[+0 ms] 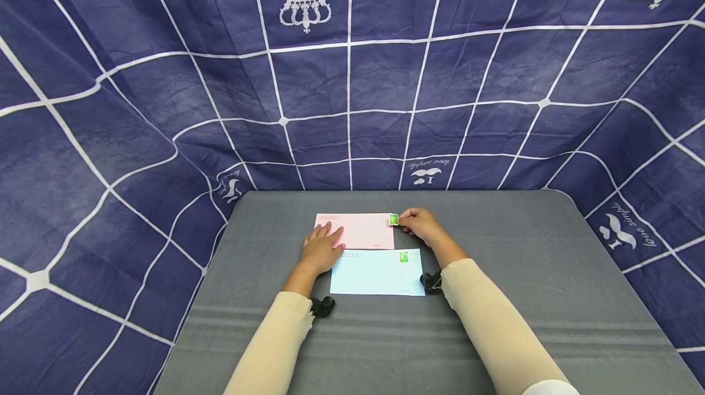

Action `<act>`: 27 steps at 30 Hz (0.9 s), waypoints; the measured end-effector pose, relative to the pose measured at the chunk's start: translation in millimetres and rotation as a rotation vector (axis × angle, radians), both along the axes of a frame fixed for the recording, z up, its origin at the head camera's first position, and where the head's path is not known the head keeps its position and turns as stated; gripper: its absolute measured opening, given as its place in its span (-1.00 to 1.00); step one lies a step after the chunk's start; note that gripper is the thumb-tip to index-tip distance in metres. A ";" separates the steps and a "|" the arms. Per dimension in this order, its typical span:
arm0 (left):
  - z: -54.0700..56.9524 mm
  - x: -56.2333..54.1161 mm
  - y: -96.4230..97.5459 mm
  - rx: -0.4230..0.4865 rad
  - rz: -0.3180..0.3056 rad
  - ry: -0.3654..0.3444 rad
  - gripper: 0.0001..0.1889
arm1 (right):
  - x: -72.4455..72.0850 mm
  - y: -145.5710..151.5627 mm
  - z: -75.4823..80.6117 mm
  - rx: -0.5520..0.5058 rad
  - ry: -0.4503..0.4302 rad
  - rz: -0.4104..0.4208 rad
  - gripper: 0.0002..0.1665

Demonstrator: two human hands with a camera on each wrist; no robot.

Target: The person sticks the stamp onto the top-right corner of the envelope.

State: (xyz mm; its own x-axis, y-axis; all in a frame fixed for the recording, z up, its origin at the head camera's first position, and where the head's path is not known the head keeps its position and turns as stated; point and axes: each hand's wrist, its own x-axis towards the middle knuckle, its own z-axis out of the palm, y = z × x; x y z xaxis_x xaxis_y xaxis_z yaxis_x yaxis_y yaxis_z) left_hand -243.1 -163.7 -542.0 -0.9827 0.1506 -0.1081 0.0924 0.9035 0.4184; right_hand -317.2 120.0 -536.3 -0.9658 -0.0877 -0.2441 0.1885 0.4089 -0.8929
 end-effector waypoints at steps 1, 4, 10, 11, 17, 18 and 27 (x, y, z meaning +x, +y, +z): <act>-0.4 -0.2 0.0 0.001 0.000 0.001 -0.43 | -0.4 -1.2 0.1 0.002 0.001 0.002 -0.87; -1.7 -0.2 -0.6 0.001 0.002 0.000 -0.43 | -2.0 -5.0 -0.3 0.008 0.001 0.008 -0.87; -3.2 -0.4 -1.2 0.003 -0.004 0.007 -0.44 | -4.9 -12.3 -0.3 0.025 0.001 0.024 -0.89; -3.0 -0.3 -1.1 0.003 -0.005 0.007 -0.44 | -5.1 -13.4 0.1 0.029 -0.002 0.027 -0.88; -1.4 0.3 -0.4 0.004 -0.003 -0.002 -0.43 | -5.8 -18.3 3.3 0.057 -0.016 0.034 -0.86; -1.5 0.2 -0.2 0.007 -0.001 -0.003 -0.43 | -6.2 -18.8 3.0 0.061 -0.016 0.036 -0.86; -4.1 -1.9 -0.3 0.006 0.008 -0.020 -0.42 | -12.6 -23.8 -3.3 0.066 -0.006 0.040 -0.87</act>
